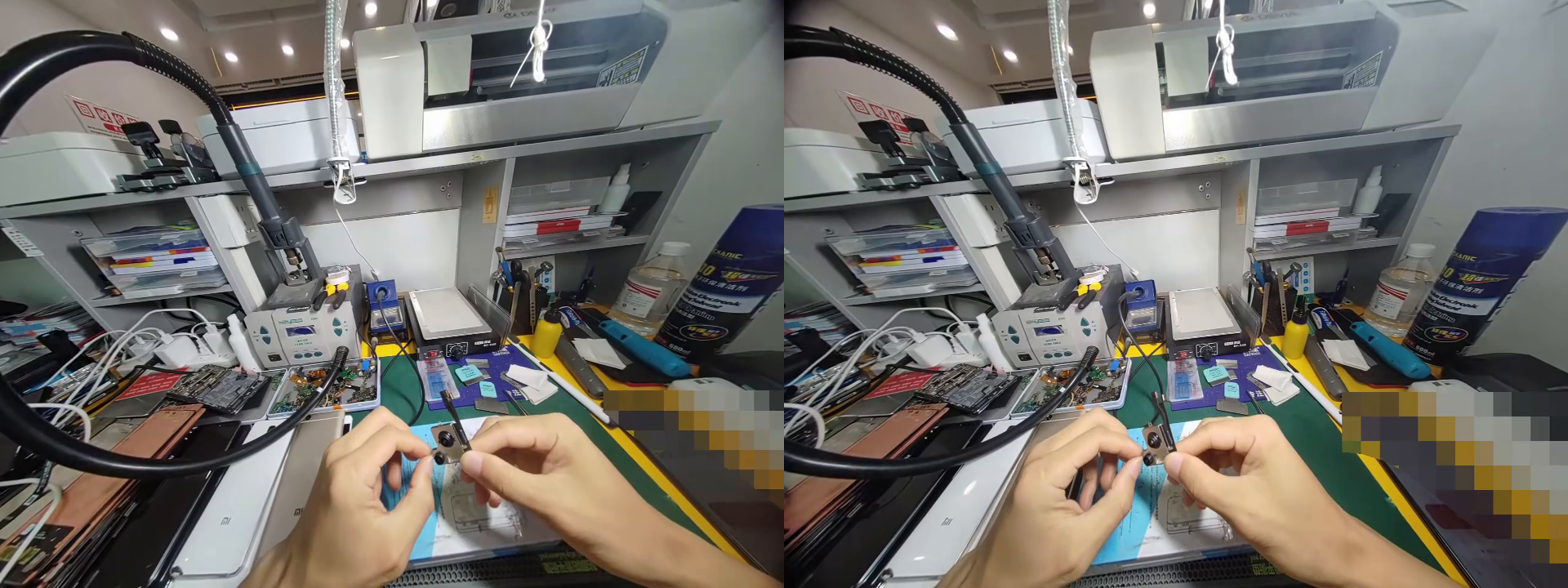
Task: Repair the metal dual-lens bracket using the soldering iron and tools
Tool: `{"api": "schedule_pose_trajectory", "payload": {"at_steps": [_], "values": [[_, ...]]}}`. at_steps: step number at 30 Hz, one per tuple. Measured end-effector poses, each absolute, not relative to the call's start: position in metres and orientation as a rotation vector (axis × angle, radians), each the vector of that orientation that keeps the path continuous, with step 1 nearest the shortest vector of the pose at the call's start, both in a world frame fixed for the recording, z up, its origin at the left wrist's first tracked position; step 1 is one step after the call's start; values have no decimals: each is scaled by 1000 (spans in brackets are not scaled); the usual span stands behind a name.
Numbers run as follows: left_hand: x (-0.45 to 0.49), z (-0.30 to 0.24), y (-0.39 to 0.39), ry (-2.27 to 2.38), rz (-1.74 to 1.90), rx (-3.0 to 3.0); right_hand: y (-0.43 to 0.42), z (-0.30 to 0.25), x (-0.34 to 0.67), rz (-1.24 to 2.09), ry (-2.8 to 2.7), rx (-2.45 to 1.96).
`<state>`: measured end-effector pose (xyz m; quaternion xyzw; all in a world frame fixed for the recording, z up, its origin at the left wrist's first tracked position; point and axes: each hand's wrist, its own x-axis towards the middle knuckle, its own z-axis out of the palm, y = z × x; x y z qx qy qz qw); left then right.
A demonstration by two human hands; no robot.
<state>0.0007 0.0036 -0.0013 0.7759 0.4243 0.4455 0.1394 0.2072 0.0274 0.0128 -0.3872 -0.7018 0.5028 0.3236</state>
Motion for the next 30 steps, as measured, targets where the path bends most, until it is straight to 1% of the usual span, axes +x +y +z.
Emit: {"api": "schedule_pose_trajectory", "payload": {"at_steps": [5, 10, 24, 30], "values": [[0, -4, 5, 1213, 1319, 2400, 27, 9, 207, 1026, -2025, -979], [-1, -7, 7, 1225, 1344, 2516, 28, 4, 209, 876, -2112, -911], [-5, -6, 7, 1146, 1362, 2674, 27, 0, 209, 772, -2094, -867], [-6, -6, 7, 1147, 1308, 2699, 28, 1, 209, 756, -2096, -850]]}}
